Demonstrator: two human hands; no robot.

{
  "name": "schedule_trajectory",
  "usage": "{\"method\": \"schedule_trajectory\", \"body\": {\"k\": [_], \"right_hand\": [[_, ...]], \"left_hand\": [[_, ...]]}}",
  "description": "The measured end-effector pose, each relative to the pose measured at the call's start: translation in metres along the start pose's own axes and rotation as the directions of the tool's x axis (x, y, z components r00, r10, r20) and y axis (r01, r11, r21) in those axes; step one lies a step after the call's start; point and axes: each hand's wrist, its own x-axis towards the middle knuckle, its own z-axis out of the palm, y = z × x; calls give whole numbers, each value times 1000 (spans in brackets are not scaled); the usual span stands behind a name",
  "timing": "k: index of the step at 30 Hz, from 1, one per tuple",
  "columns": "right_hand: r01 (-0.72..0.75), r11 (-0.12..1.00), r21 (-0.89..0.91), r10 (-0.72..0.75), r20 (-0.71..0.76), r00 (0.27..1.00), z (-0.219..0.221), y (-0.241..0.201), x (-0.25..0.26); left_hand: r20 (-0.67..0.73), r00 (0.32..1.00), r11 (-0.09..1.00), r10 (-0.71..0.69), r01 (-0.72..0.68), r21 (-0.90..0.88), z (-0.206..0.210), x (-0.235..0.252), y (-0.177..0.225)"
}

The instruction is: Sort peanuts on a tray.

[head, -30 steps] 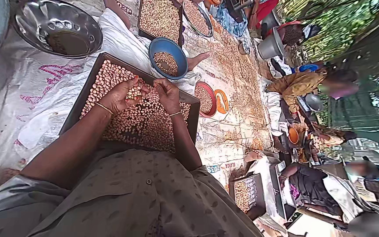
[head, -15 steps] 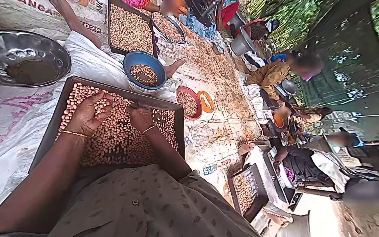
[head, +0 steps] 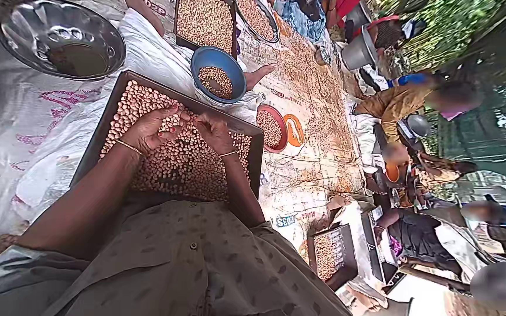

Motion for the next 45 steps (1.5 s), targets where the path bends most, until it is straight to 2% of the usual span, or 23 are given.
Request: {"method": "schedule_trajectory", "body": {"k": [3,6,9,12,16,18,20,21,23,24,26,27,29,32,33,35,38,41,43,45], "right_hand": [[-62,929,-366,166,260,951,13,1,-6],[-13,850,-527,223,338,914,23,-18,-9],[-12,820,-572,229,308,923,28,-23,-11],[-76,825,-560,259,255,932,28,-20,-11],[-55,818,-572,264,289,920,26,-19,-10],[-51,842,-536,232,275,933,22,-12,-10],[-98,901,-423,194,190,963,14,-5,-9],[-95,947,-308,134,108,985,8,-3,-7],[5,995,101,-1,-44,999,4,-9,-3],[29,962,273,-11,-66,998,4,-16,-2],[32,911,411,23,-128,991,13,-23,3],[17,913,407,50,-155,987,20,-21,5],[-1,948,319,35,-101,994,38,-13,4],[154,988,-26,-152,67,986,66,-9,-3],[195,970,-142,-181,110,977,72,-9,-6],[221,944,-246,-192,138,972,75,-12,-7],[203,963,-179,-197,52,979,71,-5,-5],[100,995,-19,-102,-112,989,49,2,-1],[54,981,187,-26,-145,989,26,-7,2],[92,919,384,-50,-120,992,8,-26,5]], "left_hand": [[-123,987,991,99,-108,-72,-2,-1,4],[-166,969,965,184,-210,-158,-3,-2,8],[-150,966,958,212,-236,-162,-8,0,8],[-139,971,969,195,-213,-128,-9,1,6],[-130,973,971,190,-206,-120,-5,0,5],[-126,977,976,174,-188,-113,-5,0,5],[-129,981,987,143,-150,-47,-5,-1,5],[-143,982,992,122,-124,-9,-4,0,5],[-149,986,996,79,-73,50,-3,1,3],[-151,987,997,60,-54,47,-2,1,1],[-139,989,999,48,-49,1,0,0,2],[-127,990,996,64,-71,-50,-1,0,4],[-128,984,977,121,-141,-163,-5,0,7],[-174,963,939,207,-246,-241,-10,-1,12],[-181,957,931,225,-266,-251,-9,-1,11],[-173,956,930,239,-276,-244,-9,0,10],[-164,960,942,227,-260,-214,-11,3,7],[-182,969,975,169,-192,-113,-8,1,8],[-193,977,995,94,-97,-5,-3,0,8],[-185,982,999,26,-21,28,2,-2,5]]}}
